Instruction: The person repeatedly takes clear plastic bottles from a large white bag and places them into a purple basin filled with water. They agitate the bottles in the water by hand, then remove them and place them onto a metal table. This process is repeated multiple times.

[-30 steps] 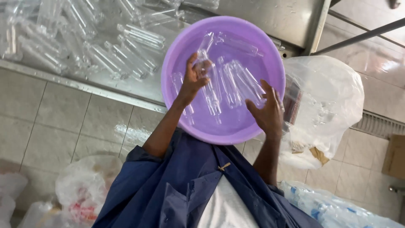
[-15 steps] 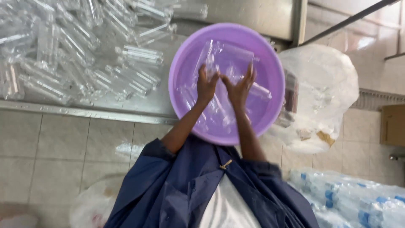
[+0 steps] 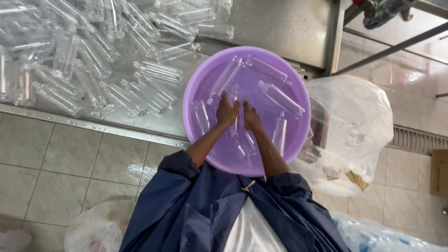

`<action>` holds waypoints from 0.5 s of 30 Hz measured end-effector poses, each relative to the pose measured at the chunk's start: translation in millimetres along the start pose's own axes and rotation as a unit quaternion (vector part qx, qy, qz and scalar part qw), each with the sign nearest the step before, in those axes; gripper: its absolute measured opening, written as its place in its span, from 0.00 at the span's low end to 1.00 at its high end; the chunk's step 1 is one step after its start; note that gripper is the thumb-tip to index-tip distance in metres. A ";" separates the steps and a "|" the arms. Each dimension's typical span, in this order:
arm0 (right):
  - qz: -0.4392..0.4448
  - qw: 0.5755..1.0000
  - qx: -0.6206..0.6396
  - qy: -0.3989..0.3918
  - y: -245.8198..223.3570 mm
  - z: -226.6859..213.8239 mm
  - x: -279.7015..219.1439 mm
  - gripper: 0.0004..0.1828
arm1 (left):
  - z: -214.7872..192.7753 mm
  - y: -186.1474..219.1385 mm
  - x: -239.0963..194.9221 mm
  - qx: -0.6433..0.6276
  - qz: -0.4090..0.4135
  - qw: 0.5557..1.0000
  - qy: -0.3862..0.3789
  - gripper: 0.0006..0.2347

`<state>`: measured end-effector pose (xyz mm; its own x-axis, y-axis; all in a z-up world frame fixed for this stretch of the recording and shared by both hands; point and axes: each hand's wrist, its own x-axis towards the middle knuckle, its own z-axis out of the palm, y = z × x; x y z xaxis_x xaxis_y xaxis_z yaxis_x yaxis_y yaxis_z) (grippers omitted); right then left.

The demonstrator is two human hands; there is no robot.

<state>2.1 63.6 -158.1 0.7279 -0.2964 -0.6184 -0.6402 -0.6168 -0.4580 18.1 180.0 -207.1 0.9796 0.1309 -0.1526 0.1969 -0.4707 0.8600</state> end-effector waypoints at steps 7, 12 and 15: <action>-0.076 0.979 0.168 0.089 -12.2 -18.4 -3.4 0.41 | 11.9 -9.4 -8.2 0.033 0.030 0.999 0.025 0.33; -0.115 0.963 0.189 0.155 -18.3 -11.0 6.1 0.40 | 14.0 -9.9 1.8 0.023 0.069 0.995 0.073 0.30; -0.104 0.965 0.148 0.190 -6.7 -0.7 33.8 0.31 | 20.9 -22.9 11.6 0.039 0.095 0.991 0.088 0.31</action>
<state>31.1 57.2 -175.4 0.8500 -0.4692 -0.2394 -0.4711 -0.4739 -0.7439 25.8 174.1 -238.8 0.9785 0.1798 0.1009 0.0193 -0.5671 0.8234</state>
